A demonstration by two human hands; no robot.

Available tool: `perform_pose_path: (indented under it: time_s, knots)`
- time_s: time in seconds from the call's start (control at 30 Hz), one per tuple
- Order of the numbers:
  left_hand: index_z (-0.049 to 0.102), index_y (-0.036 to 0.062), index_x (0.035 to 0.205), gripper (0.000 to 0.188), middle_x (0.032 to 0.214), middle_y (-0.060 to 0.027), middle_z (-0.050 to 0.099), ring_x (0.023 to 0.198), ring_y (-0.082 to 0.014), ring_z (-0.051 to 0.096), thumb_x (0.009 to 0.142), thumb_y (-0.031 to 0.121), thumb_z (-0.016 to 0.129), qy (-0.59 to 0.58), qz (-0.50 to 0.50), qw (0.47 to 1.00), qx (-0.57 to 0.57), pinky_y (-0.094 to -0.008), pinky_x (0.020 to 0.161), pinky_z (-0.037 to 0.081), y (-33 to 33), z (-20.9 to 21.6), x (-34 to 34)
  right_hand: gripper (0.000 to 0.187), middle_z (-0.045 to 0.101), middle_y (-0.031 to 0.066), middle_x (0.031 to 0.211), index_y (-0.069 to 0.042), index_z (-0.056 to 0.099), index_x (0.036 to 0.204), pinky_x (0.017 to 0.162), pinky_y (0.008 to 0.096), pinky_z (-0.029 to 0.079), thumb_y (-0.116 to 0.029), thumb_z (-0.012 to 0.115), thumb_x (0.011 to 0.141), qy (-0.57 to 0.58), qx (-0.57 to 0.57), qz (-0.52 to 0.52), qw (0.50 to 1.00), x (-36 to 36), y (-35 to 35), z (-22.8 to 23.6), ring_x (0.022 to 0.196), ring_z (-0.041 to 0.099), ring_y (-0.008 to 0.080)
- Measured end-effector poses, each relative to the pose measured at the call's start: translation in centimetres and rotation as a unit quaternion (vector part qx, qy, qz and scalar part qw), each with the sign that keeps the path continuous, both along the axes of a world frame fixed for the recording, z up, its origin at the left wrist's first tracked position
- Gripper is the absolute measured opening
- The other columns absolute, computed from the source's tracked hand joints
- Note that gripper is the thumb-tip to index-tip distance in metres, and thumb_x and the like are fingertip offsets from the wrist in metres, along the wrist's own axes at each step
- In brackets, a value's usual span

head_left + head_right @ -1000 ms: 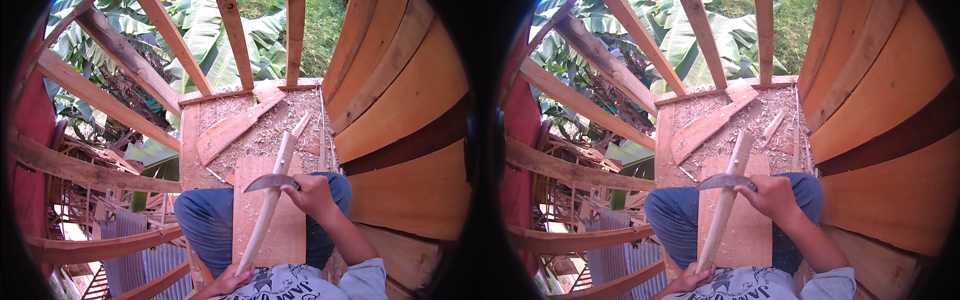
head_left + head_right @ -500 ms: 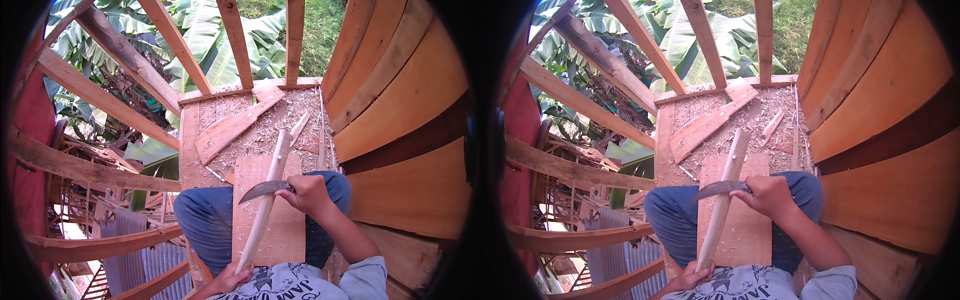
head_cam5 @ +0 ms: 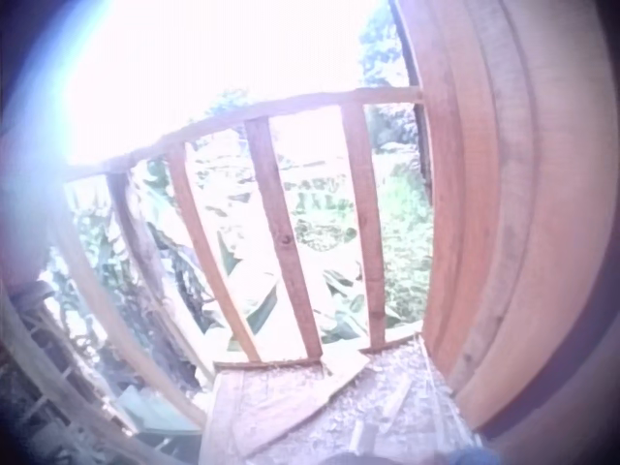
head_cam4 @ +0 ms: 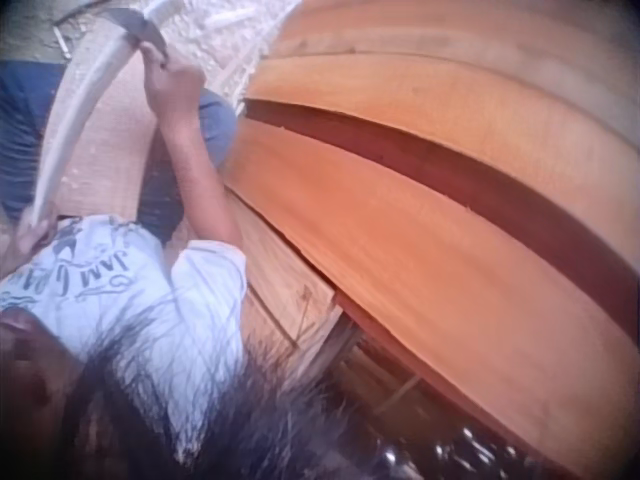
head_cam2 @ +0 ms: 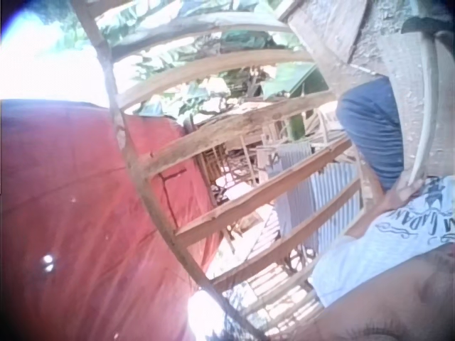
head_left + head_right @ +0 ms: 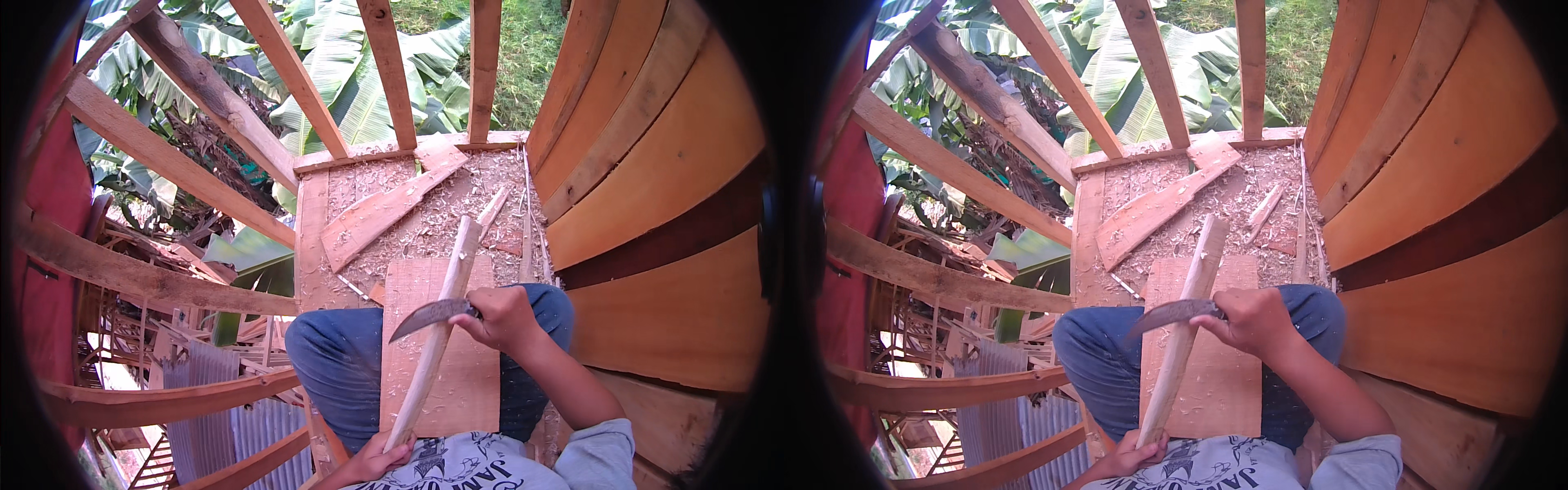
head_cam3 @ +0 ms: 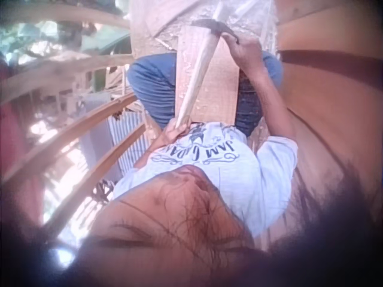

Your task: The person sits cross-legged on a wooden platform and uses a curved knife to shave and shape a long, thin piece of wood. They repeatedly scrape the surface of the wood, removing thin layers and creating wood shavings that accumulate on the platform.

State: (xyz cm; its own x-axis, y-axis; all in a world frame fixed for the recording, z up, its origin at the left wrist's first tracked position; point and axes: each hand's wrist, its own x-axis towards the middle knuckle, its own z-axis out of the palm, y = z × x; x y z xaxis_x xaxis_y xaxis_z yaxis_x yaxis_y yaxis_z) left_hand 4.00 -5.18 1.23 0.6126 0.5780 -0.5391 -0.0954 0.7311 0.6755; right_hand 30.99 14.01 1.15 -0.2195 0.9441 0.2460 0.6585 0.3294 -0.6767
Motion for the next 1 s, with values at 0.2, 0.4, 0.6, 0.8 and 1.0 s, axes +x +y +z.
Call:
perform_pose_path:
  time_s: [0.2,0.4,0.6,0.8,1.0]
  knots:
    - [0.051,-0.0003,0.092,0.036,0.070,0.0003,0.044,0.063,-0.0063,0.037,0.096,0.035,0.049,0.064,-0.058,0.974,0.211,-0.0221,0.058,0.029,0.9,1.5,1.3,0.052,0.053,0.0184,0.053,0.003,0.061,0.069,0.053,0.0424,0.044,-0.043,0.054,0.092,-0.084,-0.056,-0.032,0.994,1.4,0.4,1.0,0.051,0.058,0.0325]
    - [0.049,-0.0008,0.092,0.037,0.069,0.0010,0.044,0.060,-0.0053,0.037,0.094,0.036,0.052,0.035,0.010,0.998,0.051,-0.0214,0.056,0.027,0.7,1.2,-0.1,0.056,0.034,0.0076,0.048,0.002,0.048,0.061,0.045,0.0364,0.030,-0.040,0.050,0.096,0.179,-0.163,-0.210,0.947,6.1,1.4,-3.7,0.048,0.031,0.0135]
    - [0.049,-0.0020,0.094,0.039,0.072,0.0009,0.045,0.063,-0.0059,0.039,0.095,0.037,0.052,0.032,0.000,0.999,0.031,-0.0216,0.058,0.029,0.7,0.7,0.3,0.051,0.048,0.0157,0.053,0.001,0.053,0.065,0.046,0.0394,0.038,-0.043,0.057,0.090,0.027,0.051,-0.067,0.996,2.2,-2.8,1.7,0.046,0.051,0.0305]
    - [0.050,-0.0023,0.090,0.034,0.084,-0.0045,0.047,0.074,-0.0113,0.043,0.097,0.031,0.048,0.067,-0.019,0.983,0.170,-0.0267,0.067,0.036,-0.3,0.4,0.2,0.046,0.054,0.0163,0.055,-0.004,0.058,0.065,0.047,0.0393,0.043,-0.044,0.062,0.086,0.028,0.023,-0.113,0.993,3.4,-1.4,2.2,0.052,0.058,0.0337]
    - [0.051,-0.0015,0.090,0.031,0.081,-0.0030,0.046,0.073,-0.0111,0.043,0.096,0.029,0.048,0.118,-0.050,0.984,0.127,-0.0271,0.067,0.036,-0.2,0.7,0.3,0.046,0.054,0.0139,0.053,-0.004,0.057,0.062,0.047,0.0403,0.044,-0.044,0.063,0.085,-0.010,0.000,-0.093,0.996,2.4,-1.6,2.5,0.051,0.058,0.0333]
